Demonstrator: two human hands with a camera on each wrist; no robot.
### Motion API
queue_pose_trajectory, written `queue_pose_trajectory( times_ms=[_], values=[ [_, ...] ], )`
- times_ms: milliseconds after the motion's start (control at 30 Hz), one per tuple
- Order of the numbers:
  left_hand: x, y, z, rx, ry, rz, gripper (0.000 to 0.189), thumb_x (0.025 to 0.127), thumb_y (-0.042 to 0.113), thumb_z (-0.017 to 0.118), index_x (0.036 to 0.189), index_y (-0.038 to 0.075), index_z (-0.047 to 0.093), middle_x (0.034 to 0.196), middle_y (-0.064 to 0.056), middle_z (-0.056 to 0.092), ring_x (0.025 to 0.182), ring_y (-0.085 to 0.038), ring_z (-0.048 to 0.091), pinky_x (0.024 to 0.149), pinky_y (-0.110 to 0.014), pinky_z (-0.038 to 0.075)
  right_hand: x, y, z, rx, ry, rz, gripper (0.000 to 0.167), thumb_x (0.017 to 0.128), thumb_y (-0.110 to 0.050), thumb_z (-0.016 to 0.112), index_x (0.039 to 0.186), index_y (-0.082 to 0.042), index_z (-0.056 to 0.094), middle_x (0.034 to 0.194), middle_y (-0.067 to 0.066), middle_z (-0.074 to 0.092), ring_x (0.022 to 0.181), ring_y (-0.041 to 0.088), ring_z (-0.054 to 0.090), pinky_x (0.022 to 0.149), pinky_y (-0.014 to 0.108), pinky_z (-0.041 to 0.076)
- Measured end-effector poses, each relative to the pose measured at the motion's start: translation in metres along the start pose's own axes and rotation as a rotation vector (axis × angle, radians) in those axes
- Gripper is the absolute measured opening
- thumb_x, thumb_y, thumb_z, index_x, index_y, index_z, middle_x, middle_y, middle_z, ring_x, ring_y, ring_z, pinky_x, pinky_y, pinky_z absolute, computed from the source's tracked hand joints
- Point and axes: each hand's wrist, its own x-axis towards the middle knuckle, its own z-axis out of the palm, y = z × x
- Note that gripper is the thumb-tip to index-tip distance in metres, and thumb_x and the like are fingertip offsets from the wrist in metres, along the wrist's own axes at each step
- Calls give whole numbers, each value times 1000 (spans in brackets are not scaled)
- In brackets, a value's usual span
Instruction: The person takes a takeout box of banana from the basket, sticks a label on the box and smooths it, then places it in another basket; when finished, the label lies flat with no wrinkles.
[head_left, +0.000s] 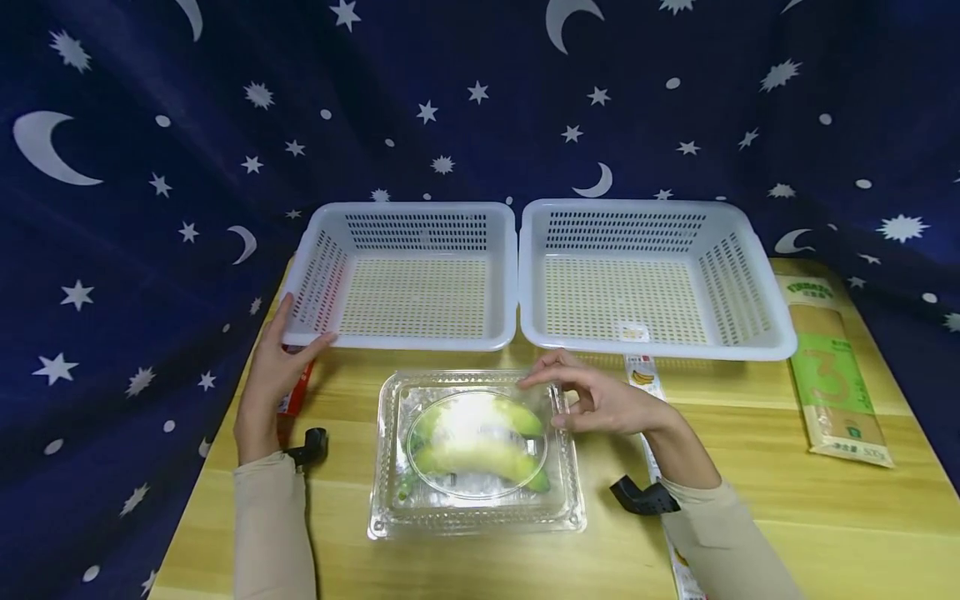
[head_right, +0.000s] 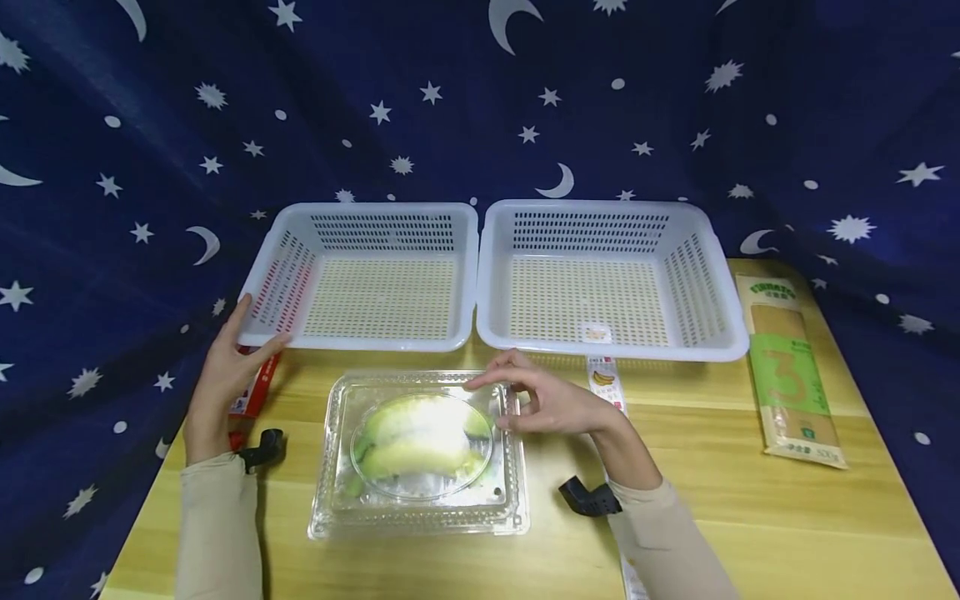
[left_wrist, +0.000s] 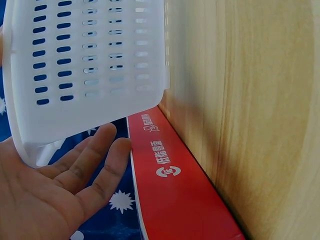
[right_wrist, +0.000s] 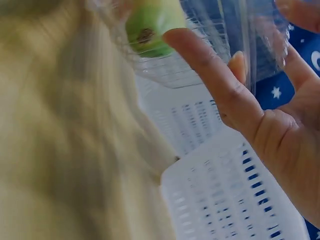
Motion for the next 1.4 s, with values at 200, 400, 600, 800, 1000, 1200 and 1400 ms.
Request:
queue_pose_trajectory(
  times_ms=[200,400,600,800,1000,1200,1400],
  values=[
    [3,-1,1,-10,-8,24,100,86,43,73,158,30,5,161,-19,21,140,-45,33,115,-63,22,0,19,-1,-27,12,81,54,88,-1,67,139,-11,53,146,20,25,120,21,46,72,36,60],
    [2,-1,-1,-21,-7,10,101,86,42,73,158,30,3,161,-18,20,141,-44,32,115,-62,22,-1,30,-12,-128,32,64,54,90,-6,65,141,-13,50,146,17,37,107,17,50,76,33,56],
    [2,2,-1,-8,-12,17,101,86,43,73,158,31,3,162,-16,17,142,-44,31,115,-62,22,-6,32,-19,-175,39,57,57,89,-8,64,143,-16,48,141,10,46,70,11,47,61,28,50],
    [0,0,-2,-3,-15,3,100,87,42,72,158,33,3,162,-17,16,141,-45,31,115,-63,22,-6,31,-21,-196,24,53,57,89,-11,63,143,-18,49,143,8,47,77,12,51,67,31,53],
    [-1,-2,-2,2,-8,-14,100,86,44,72,157,35,3,162,-17,18,140,-45,33,114,-63,23,-6,32,-21,-186,15,68,55,91,-12,63,144,-19,48,142,10,47,92,16,54,75,35,55],
    [-1,0,-1,-4,-9,-21,100,86,44,72,157,35,3,162,-17,17,140,-45,32,114,-63,24,-6,33,-22,-176,5,71,55,92,-10,62,144,-17,47,147,12,43,108,19,51,83,39,54],
    [-1,-1,-1,0,-5,2,100,87,43,72,158,32,4,160,-21,20,138,-47,35,113,-64,26,-6,33,-22,-166,7,73,55,91,-10,61,144,-16,48,149,13,41,106,19,50,80,38,53]
  ],
)
